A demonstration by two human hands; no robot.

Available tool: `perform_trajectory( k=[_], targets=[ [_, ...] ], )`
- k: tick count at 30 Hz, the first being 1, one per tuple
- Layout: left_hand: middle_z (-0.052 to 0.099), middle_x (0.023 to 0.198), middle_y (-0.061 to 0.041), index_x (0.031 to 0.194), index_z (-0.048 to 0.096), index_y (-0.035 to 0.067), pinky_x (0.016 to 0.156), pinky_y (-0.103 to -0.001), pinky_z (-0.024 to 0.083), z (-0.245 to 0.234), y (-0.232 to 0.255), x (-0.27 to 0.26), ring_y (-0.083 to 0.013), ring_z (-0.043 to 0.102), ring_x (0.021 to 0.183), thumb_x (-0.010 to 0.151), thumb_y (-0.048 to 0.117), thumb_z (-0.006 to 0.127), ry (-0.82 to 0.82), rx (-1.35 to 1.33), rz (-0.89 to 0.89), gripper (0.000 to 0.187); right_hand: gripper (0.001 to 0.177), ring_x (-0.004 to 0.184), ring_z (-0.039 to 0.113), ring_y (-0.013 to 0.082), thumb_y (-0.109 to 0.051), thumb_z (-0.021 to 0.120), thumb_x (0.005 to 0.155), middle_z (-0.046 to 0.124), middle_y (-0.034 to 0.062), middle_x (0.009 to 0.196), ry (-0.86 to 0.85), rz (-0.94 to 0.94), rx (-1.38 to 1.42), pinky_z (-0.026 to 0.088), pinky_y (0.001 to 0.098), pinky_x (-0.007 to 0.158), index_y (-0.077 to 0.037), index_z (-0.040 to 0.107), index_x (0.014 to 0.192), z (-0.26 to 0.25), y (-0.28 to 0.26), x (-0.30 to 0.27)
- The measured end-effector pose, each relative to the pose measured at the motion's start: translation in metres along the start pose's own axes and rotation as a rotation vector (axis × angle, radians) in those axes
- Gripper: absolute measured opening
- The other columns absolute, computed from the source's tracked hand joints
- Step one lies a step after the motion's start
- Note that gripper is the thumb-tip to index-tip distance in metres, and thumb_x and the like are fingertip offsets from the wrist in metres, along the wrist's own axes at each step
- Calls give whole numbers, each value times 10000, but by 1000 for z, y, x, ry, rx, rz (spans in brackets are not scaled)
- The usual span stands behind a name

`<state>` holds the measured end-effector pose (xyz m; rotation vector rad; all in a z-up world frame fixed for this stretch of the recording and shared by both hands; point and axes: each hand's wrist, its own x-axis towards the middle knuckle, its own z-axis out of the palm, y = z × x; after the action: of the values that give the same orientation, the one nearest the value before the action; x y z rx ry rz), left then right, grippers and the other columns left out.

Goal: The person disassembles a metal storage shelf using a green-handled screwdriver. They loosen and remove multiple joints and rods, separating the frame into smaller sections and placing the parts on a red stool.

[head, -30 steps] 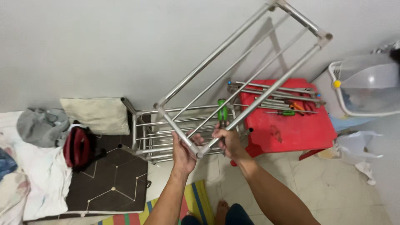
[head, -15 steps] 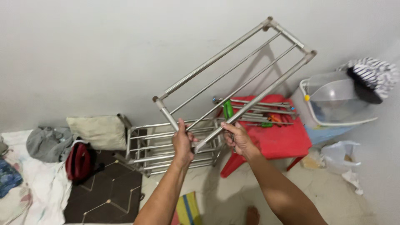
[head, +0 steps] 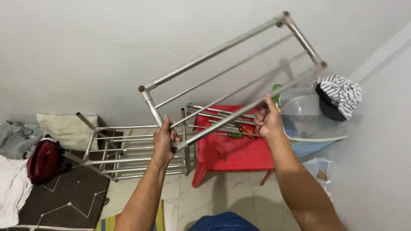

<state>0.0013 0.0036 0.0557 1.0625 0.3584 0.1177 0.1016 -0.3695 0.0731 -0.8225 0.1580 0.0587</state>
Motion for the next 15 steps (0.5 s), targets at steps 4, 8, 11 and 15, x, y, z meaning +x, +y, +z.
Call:
perform_trajectory(
  k=[4,8,11,15],
  targets=[
    [406,514,25,1009,618,21,477,-304,455,16,-1,-10,-124,444,420,944,540,624,-5,12,-35,523,331,402,421,77,-424,807,845,699,15,774,67,-64,-21,235,221,332,-205,560,833,-12,-29,9],
    [420,518,18,976,635,17,475,-283,441,18,2,-3,-119,457,430,950,545,621,-4,89,18,529,263,407,414,78,-313,799,834,673,12,745,152,-8,-15,245,212,339,-201,561,822,-32,-31,27],
    [432,528,15,936,623,17,478,-277,452,13,6,6,-120,456,437,960,543,623,8,127,53,527,255,414,414,97,-280,784,838,632,25,706,152,9,-25,256,229,339,-153,566,802,-43,-19,34],
    [449,537,3,883,621,20,461,-282,427,9,18,22,-114,456,458,962,520,641,7,161,144,506,217,445,441,114,-265,753,828,639,34,702,245,14,-121,293,246,364,-144,574,808,-32,-13,37]
  ],
)
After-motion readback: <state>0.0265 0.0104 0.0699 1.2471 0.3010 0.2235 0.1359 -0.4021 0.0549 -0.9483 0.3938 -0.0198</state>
